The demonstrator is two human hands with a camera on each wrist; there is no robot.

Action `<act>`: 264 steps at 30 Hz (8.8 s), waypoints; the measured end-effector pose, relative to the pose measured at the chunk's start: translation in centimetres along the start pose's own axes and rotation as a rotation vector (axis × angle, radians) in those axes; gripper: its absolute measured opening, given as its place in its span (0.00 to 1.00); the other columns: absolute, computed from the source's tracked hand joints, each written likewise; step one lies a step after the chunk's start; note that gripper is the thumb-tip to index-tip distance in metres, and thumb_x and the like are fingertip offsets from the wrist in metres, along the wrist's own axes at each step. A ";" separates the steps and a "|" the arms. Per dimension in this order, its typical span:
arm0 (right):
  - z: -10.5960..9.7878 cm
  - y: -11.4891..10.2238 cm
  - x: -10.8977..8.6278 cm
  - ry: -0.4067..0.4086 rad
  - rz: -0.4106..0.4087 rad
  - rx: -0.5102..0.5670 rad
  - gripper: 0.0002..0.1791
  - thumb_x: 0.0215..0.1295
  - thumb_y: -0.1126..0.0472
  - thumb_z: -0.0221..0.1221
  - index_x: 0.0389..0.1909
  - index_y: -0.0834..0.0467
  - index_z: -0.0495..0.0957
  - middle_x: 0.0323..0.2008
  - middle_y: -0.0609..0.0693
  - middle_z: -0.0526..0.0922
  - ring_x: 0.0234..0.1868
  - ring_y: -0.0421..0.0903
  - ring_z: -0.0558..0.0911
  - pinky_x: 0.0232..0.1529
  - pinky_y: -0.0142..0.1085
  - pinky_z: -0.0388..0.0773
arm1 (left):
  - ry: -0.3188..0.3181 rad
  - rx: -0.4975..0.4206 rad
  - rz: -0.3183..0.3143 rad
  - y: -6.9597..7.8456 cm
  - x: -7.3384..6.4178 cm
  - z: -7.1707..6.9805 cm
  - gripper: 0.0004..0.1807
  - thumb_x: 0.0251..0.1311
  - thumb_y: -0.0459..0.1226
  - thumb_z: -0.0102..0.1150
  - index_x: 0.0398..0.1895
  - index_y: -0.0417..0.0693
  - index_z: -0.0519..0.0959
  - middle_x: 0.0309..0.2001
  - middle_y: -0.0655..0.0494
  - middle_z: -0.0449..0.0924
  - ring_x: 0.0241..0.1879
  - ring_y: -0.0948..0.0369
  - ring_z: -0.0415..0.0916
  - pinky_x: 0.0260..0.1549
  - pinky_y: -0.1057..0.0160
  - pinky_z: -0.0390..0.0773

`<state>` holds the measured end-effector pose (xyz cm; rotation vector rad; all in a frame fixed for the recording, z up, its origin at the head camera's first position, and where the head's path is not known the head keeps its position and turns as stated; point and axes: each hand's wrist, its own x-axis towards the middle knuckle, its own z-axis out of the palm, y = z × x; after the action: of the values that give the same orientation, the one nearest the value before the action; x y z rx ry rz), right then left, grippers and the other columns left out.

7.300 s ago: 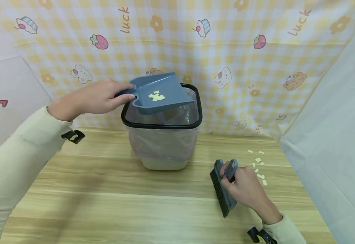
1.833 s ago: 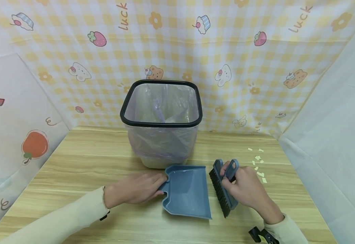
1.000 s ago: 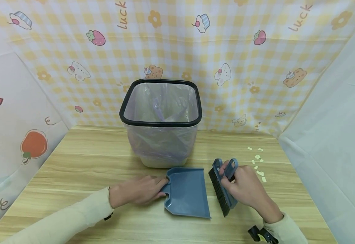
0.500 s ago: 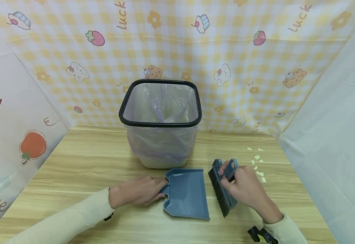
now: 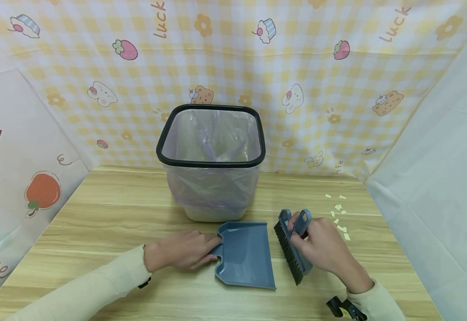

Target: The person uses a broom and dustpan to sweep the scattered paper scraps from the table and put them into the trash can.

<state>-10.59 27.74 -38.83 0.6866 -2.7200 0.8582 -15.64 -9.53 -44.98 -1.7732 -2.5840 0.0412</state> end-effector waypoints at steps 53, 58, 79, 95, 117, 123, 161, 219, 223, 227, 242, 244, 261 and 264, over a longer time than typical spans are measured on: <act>-9.8 12.0 -0.8 0.082 0.516 -0.322 0.19 0.82 0.57 0.51 0.61 0.63 0.82 0.25 0.64 0.83 0.24 0.59 0.76 0.19 0.47 0.66 | -0.050 0.001 -0.028 0.1 -0.1 0.1 0.21 0.87 0.46 0.51 0.68 0.40 0.77 0.52 0.51 0.86 0.40 0.62 0.85 0.41 0.64 0.85; -9.9 13.0 -0.5 0.093 0.527 -0.336 0.20 0.80 0.57 0.49 0.61 0.62 0.81 0.36 0.76 0.83 0.26 0.67 0.81 0.17 0.51 0.70 | -0.051 0.008 -0.030 0.1 -0.1 0.1 0.21 0.88 0.46 0.50 0.68 0.41 0.77 0.53 0.51 0.86 0.40 0.62 0.85 0.41 0.63 0.85; -7.5 14.6 0.8 0.046 0.398 -0.355 0.13 0.83 0.62 0.54 0.58 0.61 0.83 0.26 0.61 0.82 0.23 0.56 0.75 0.20 0.49 0.67 | -0.068 -0.004 -0.049 0.1 0.0 0.2 0.23 0.87 0.47 0.51 0.71 0.40 0.76 0.58 0.49 0.86 0.45 0.61 0.87 0.46 0.63 0.86; -6.7 12.0 0.8 -0.092 0.312 -0.321 0.09 0.84 0.61 0.60 0.56 0.56 0.84 0.27 0.53 0.86 0.23 0.50 0.78 0.22 0.47 0.70 | -0.060 -0.005 -0.044 0.1 0.0 0.1 0.23 0.87 0.46 0.51 0.70 0.39 0.76 0.56 0.48 0.86 0.44 0.60 0.87 0.44 0.62 0.86; -4.9 6.4 0.6 -0.158 -0.016 -0.198 0.14 0.74 0.72 0.66 0.46 0.47 0.83 0.33 0.39 0.86 0.21 0.30 0.66 0.25 0.34 0.68 | -0.062 -0.005 -0.036 0.0 -0.1 0.0 0.22 0.87 0.46 0.51 0.69 0.38 0.76 0.55 0.48 0.86 0.43 0.60 0.87 0.43 0.62 0.86; -5.0 5.3 0.1 -0.209 -0.058 -0.132 0.18 0.72 0.73 0.67 0.45 0.43 0.81 0.29 0.29 0.78 0.21 0.29 0.65 0.25 0.33 0.66 | -0.074 -0.003 -0.039 0.1 0.0 0.0 0.23 0.87 0.46 0.50 0.71 0.38 0.76 0.56 0.48 0.86 0.44 0.60 0.87 0.45 0.62 0.86; -5.3 7.6 -1.0 -0.017 0.123 -0.330 0.08 0.73 0.66 0.68 0.48 0.53 0.84 0.24 0.45 0.84 0.20 0.39 0.71 0.22 0.42 0.70 | -0.065 0.002 -0.045 0.1 -0.1 -0.1 0.24 0.87 0.46 0.51 0.71 0.38 0.76 0.60 0.47 0.86 0.49 0.58 0.88 0.49 0.62 0.86; -4.0 4.1 -2.9 0.050 -0.037 -0.381 0.15 0.56 0.68 0.71 0.41 0.51 0.79 0.21 0.36 0.76 0.20 0.31 0.65 0.20 0.35 0.66 | -0.063 -0.010 -0.042 0.0 0.0 0.1 0.21 0.87 0.45 0.52 0.68 0.40 0.75 0.53 0.50 0.86 0.42 0.61 0.86 0.43 0.63 0.86; -3.1 4.2 -3.2 0.085 -0.059 -0.337 0.15 0.55 0.70 0.70 0.40 0.51 0.80 0.21 0.34 0.76 0.21 0.27 0.69 0.20 0.33 0.67 | -0.064 -0.016 -0.039 0.0 0.1 0.1 0.21 0.87 0.46 0.52 0.69 0.40 0.75 0.53 0.50 0.86 0.42 0.61 0.86 0.43 0.63 0.86; -2.3 4.0 -3.1 0.084 -0.050 -0.286 0.14 0.58 0.71 0.68 0.40 0.50 0.81 0.25 0.36 0.82 0.24 0.27 0.75 0.22 0.33 0.70 | -0.062 -0.013 -0.035 0.0 0.1 0.0 0.21 0.87 0.46 0.52 0.68 0.40 0.76 0.53 0.49 0.86 0.43 0.61 0.86 0.43 0.63 0.86; 0.1 1.2 -0.9 0.014 -0.054 -0.166 0.13 0.65 0.72 0.67 0.44 0.52 0.83 0.29 0.36 0.84 0.24 0.26 0.72 0.24 0.32 0.71 | -0.043 0.039 -0.021 -0.1 0.1 -0.1 0.19 0.87 0.47 0.52 0.64 0.42 0.77 0.48 0.52 0.86 0.35 0.63 0.84 0.37 0.63 0.85; 0.3 0.8 -0.6 0.013 -0.061 -0.151 0.13 0.65 0.72 0.67 0.44 0.52 0.83 0.28 0.35 0.83 0.22 0.26 0.68 0.23 0.32 0.68 | -0.044 0.048 -0.023 -0.1 0.1 0.0 0.19 0.87 0.47 0.52 0.65 0.42 0.77 0.48 0.52 0.86 0.36 0.63 0.84 0.37 0.63 0.85; -1.3 1.1 -1.1 0.057 -0.051 -0.219 0.13 0.63 0.72 0.67 0.42 0.51 0.83 0.29 0.37 0.84 0.24 0.28 0.70 0.25 0.34 0.70 | -0.046 0.056 -0.013 -0.1 0.2 -0.4 0.18 0.86 0.46 0.54 0.63 0.42 0.78 0.44 0.54 0.85 0.34 0.63 0.82 0.37 0.64 0.84; -1.4 1.2 -1.4 0.040 -0.040 -0.227 0.13 0.64 0.72 0.67 0.42 0.51 0.83 0.28 0.36 0.83 0.22 0.28 0.65 0.25 0.33 0.68 | -0.050 0.046 -0.021 0.0 0.3 -0.4 0.17 0.86 0.46 0.54 0.62 0.42 0.78 0.44 0.54 0.85 0.34 0.63 0.82 0.36 0.64 0.83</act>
<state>-9.87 29.97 -38.74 0.6656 -2.7007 0.5362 -15.77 -9.29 -44.55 -1.7521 -2.6122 0.1458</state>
